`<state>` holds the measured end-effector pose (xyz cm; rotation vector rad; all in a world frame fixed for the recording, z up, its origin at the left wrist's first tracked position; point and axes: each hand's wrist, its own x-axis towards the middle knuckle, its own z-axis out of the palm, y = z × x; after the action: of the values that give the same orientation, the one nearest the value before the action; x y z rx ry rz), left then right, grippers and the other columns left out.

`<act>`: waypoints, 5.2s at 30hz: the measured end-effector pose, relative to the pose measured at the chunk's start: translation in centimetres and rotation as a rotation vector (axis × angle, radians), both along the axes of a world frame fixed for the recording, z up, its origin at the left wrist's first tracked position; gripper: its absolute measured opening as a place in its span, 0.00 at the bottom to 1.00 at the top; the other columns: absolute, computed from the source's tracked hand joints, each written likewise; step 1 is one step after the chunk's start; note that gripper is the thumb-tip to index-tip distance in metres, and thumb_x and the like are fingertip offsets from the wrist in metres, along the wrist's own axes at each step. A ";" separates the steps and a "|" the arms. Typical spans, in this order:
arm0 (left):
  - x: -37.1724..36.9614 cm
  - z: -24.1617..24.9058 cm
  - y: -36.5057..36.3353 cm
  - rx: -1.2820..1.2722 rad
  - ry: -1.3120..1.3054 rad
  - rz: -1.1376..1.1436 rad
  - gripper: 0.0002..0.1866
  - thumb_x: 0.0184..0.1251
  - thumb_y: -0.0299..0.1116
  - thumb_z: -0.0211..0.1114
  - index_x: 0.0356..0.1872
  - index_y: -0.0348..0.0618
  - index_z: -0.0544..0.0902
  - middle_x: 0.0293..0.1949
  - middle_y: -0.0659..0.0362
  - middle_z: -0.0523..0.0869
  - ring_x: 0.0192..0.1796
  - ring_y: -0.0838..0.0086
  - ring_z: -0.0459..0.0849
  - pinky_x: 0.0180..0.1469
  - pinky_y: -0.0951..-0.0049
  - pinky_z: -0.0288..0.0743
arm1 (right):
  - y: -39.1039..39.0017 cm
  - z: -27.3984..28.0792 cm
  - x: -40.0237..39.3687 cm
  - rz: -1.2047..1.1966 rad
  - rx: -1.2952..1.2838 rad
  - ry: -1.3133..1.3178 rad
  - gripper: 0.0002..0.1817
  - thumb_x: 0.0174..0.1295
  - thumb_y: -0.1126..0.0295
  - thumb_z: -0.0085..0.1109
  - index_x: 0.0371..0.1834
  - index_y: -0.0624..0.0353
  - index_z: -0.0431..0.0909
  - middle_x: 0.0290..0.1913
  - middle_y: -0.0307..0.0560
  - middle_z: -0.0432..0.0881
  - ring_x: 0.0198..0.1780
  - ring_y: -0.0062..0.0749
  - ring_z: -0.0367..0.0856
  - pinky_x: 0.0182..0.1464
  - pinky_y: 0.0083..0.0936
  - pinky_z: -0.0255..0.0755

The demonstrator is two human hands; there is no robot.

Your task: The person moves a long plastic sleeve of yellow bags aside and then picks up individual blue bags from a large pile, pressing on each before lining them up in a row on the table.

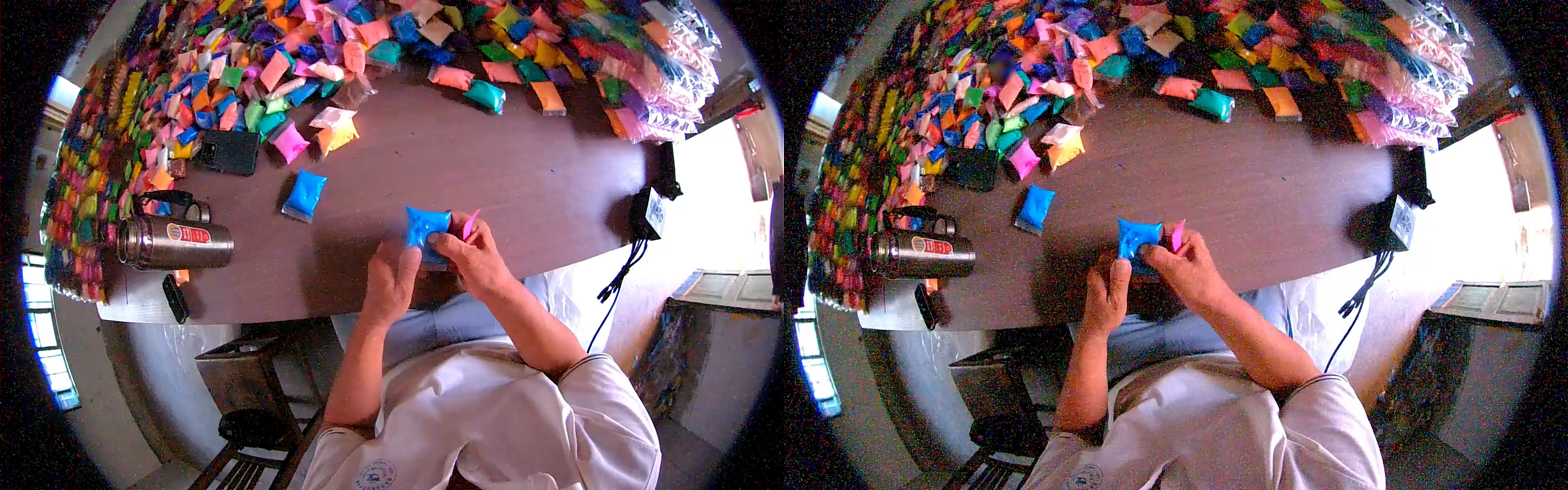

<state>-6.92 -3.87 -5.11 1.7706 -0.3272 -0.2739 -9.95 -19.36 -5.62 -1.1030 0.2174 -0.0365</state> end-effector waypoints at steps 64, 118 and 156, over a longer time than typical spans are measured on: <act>1.5 -1.7 0.4 0.091 -0.201 -0.204 0.18 0.72 0.39 0.51 0.23 0.42 0.76 0.21 0.54 0.78 0.24 0.61 0.76 0.30 0.63 0.69 | 4.6 3.7 27.6 -0.151 -1.552 -0.604 0.05 0.51 0.72 0.58 0.32 0.57 0.80 0.32 0.56 0.81 0.33 0.53 0.81 0.35 0.44 0.74; 0.5 0.5 0.0 0.054 -0.017 -0.133 0.20 0.73 0.49 0.52 0.36 0.39 0.77 0.26 0.56 0.82 0.30 0.69 0.81 0.37 0.67 0.74 | -1.7 2.8 1.8 0.183 0.038 0.162 0.11 0.64 0.63 0.61 0.30 0.59 0.80 0.24 0.38 0.81 0.20 0.18 0.72 0.21 0.17 0.60; 1.1 -0.2 -0.1 0.069 -0.256 -0.214 0.19 0.73 0.36 0.50 0.20 0.38 0.72 0.25 0.56 0.78 0.30 0.69 0.78 0.37 0.70 0.71 | -8.8 -0.5 18.5 -0.112 -0.689 -0.173 0.07 0.63 0.70 0.58 0.32 0.64 0.74 0.24 0.35 0.73 0.27 0.25 0.69 0.30 0.30 0.66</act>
<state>-5.79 -3.94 -5.27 1.8439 -0.7008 -0.2117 8.59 -28.18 -6.10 -1.7623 0.1095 -0.3250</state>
